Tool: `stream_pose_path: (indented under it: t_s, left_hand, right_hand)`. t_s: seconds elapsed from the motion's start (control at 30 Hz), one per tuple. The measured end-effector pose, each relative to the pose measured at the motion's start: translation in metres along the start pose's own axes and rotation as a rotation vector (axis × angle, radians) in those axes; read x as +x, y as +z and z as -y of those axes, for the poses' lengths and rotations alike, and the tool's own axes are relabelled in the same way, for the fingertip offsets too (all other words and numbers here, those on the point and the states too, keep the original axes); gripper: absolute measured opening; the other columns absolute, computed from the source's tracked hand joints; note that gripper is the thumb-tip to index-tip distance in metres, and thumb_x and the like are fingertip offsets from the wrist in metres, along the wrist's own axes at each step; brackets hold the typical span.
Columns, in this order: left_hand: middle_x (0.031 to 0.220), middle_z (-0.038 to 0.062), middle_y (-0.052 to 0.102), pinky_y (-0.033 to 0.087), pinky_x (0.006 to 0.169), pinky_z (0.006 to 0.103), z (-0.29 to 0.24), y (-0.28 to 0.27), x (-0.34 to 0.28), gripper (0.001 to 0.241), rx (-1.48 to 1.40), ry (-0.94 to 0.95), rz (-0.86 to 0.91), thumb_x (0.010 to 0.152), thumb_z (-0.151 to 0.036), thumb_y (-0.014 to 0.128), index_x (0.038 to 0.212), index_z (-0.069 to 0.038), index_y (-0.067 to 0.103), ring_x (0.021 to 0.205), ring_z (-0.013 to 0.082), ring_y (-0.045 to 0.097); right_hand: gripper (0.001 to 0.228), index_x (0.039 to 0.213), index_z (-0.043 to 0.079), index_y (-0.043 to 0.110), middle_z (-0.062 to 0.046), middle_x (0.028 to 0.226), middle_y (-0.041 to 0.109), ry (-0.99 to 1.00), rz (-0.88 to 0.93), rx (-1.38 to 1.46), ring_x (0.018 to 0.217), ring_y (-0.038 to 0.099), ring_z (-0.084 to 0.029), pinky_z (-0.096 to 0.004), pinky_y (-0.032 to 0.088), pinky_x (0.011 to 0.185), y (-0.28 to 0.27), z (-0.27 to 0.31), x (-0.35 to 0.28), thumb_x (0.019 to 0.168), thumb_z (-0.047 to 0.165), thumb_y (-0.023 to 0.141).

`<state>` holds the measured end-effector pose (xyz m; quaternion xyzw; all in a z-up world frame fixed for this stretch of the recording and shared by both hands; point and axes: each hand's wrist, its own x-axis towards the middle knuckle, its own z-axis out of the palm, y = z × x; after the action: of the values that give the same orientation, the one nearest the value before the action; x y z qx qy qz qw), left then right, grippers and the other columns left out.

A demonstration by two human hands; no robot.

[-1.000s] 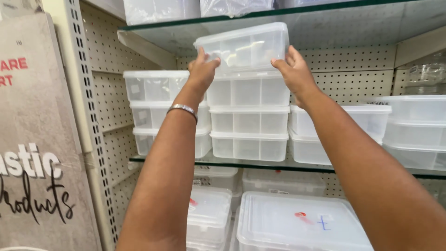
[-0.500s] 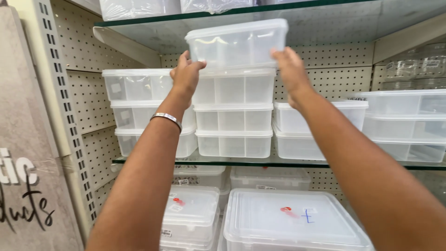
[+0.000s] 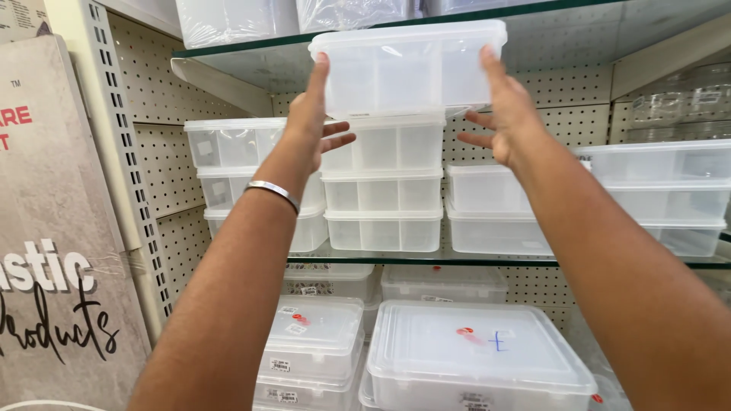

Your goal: Organize and clean plastic storage bins on shelves in a store environment.

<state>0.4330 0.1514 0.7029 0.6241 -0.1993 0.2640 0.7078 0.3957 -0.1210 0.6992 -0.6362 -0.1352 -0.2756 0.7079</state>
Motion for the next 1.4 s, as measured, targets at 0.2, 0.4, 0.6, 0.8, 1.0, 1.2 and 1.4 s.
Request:
stream_pose_path:
  t_s: [0.2,0.4,0.6,0.8,1.0,1.2,1.4]
  left_hand:
    - [0.136,0.035,0.057,0.064,0.082,0.0377,-0.008,0.009,-0.064,0.122,0.014,0.055,-0.078,0.073,-0.089,0.04,0.149,0.005,0.029,0.116,0.041,0.073]
    - [0.148,0.035,0.031,0.064,0.083,0.0529,-0.004,-0.014,-0.119,0.126,-0.235,0.036,-0.002,0.072,-0.087,0.045,0.151,0.01,0.027,0.121,0.0475,0.065]
    - [0.158,0.032,0.021,0.059,0.089,0.0586,-0.005,-0.012,-0.118,0.131,-0.15,-0.127,0.042,0.061,-0.09,0.044,0.159,-0.015,0.0,0.137,0.0537,0.05]
    - [0.168,0.022,0.004,0.037,0.12,0.0533,-0.025,0.008,-0.129,0.125,-0.042,0.066,0.164,0.071,-0.093,0.038,0.164,-0.019,-0.002,0.151,0.0497,0.007]
    - [0.157,0.037,0.026,0.041,0.107,0.0626,-0.009,-0.02,-0.224,0.127,-0.241,-0.155,0.044,0.081,-0.094,0.02,0.161,0.005,0.013,0.147,0.0513,0.036]
    - [0.151,0.016,0.053,0.042,0.109,0.0533,0.107,-0.053,-0.361,0.101,-0.06,-0.492,-0.062,0.069,-0.046,0.066,0.159,-0.015,0.033,0.135,0.0377,0.055]
    - [0.162,0.02,0.038,0.021,0.122,0.0445,0.363,-0.164,-0.591,0.092,-0.05,-0.415,-0.029,0.082,-0.022,0.074,0.157,-0.001,0.025,0.153,0.03,0.032]
  right_hand:
    - [0.105,0.155,0.006,0.04,-0.013,0.146,0.052,-0.153,0.162,0.129,0.126,0.057,-0.025,-0.035,0.049,0.11,-0.042,-0.044,0.002,0.078,0.07,0.071]
    - [0.12,0.159,0.01,0.017,-0.018,0.156,0.034,-0.232,0.381,0.24,0.145,0.04,-0.032,-0.047,0.041,0.112,-0.078,-0.062,-0.061,0.073,0.081,0.062]
    - [0.121,0.161,0.016,0.009,-0.024,0.162,0.021,-0.019,0.346,0.298,0.149,0.03,-0.043,-0.057,0.043,0.11,-0.07,-0.039,-0.057,0.071,0.09,0.041]
    - [0.113,0.159,0.013,0.015,-0.021,0.158,0.029,-0.136,0.309,0.101,0.149,0.036,-0.039,-0.045,0.042,0.118,-0.059,-0.028,-0.048,0.078,0.084,0.049]
    - [0.105,0.157,0.008,0.028,-0.018,0.152,0.049,-0.066,0.334,0.333,0.144,0.047,-0.035,-0.044,0.045,0.111,-0.102,-0.049,-0.116,0.085,0.084,0.035]
    - [0.1,0.163,0.014,0.024,-0.018,0.152,0.046,0.082,0.445,0.129,0.138,0.048,-0.042,-0.057,0.054,0.101,-0.146,-0.171,-0.221,0.08,0.056,0.061]
    - [0.093,0.159,0.009,0.029,-0.018,0.162,0.038,0.243,0.658,0.061,0.151,0.033,-0.033,-0.049,0.026,0.117,-0.202,-0.308,-0.362,0.078,0.018,0.075]
